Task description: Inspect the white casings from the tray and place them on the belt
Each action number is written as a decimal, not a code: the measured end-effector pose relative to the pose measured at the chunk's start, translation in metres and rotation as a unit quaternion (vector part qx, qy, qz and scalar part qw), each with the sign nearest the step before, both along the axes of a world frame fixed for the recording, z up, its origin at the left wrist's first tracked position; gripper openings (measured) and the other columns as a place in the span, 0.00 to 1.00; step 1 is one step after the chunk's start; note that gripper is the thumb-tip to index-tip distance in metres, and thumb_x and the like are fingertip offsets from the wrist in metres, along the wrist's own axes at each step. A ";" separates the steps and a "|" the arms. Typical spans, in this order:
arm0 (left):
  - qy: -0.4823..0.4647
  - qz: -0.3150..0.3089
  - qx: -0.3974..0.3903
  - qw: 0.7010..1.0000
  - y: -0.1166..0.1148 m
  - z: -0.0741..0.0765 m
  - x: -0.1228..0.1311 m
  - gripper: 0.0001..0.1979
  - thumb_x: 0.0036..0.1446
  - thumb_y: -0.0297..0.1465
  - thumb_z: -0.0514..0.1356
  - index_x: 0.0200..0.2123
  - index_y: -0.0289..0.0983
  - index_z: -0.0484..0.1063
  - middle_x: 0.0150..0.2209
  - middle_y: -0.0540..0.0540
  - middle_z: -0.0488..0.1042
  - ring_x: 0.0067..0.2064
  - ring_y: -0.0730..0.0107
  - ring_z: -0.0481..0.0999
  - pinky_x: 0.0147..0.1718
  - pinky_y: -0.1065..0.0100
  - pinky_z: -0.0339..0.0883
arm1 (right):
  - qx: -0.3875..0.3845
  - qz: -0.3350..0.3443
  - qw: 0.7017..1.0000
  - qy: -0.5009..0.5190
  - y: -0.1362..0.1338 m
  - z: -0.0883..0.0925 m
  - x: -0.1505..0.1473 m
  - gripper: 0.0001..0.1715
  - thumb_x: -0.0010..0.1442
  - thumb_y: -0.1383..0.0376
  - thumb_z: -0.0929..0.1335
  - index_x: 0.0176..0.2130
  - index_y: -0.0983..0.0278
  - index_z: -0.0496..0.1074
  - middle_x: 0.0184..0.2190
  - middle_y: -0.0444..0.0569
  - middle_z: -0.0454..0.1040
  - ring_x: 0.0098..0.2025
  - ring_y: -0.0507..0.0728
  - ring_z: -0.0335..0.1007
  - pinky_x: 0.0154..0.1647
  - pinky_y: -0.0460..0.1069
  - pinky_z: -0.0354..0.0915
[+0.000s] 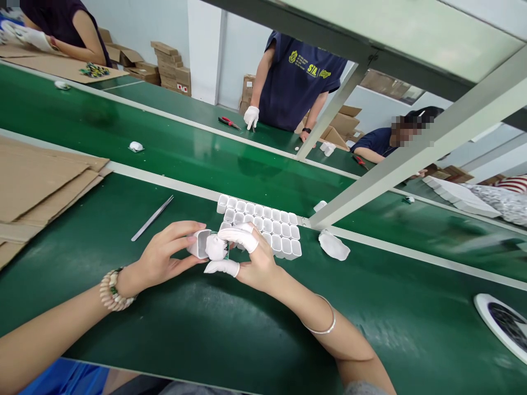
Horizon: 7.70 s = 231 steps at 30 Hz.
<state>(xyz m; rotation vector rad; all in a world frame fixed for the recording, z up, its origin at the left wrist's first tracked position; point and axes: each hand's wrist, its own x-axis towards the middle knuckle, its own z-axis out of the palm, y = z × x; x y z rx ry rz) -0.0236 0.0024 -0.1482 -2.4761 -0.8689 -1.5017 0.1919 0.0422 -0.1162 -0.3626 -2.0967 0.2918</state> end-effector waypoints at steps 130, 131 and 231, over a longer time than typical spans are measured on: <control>-0.126 0.010 -0.350 0.928 0.125 -0.062 0.013 0.34 0.50 0.23 0.62 0.60 0.33 0.56 0.52 0.36 0.70 0.54 0.56 0.71 0.56 0.53 0.65 | -0.206 -0.443 0.809 -0.327 0.193 -0.013 0.038 0.11 0.52 0.76 0.67 0.36 0.75 0.77 0.40 0.66 0.78 0.47 0.66 0.75 0.46 0.50 0.64; -0.128 0.008 -0.352 0.927 0.124 -0.062 0.012 0.33 0.51 0.24 0.62 0.60 0.33 0.57 0.50 0.37 0.71 0.53 0.56 0.72 0.55 0.54 0.66 | -0.201 -0.436 0.812 -0.332 0.194 -0.014 0.037 0.12 0.53 0.76 0.67 0.38 0.76 0.77 0.43 0.69 0.76 0.49 0.67 0.73 0.49 0.53 0.63; -0.036 0.112 0.007 0.993 0.000 0.098 0.036 0.22 0.53 0.25 0.66 0.51 0.38 0.69 0.46 0.44 0.77 0.47 0.64 0.77 0.47 0.64 0.73 | 0.037 -0.026 0.998 -0.052 0.001 0.067 0.020 0.35 0.56 0.57 0.73 0.61 0.57 0.64 0.63 0.60 0.61 0.59 0.63 0.66 0.55 0.59 0.70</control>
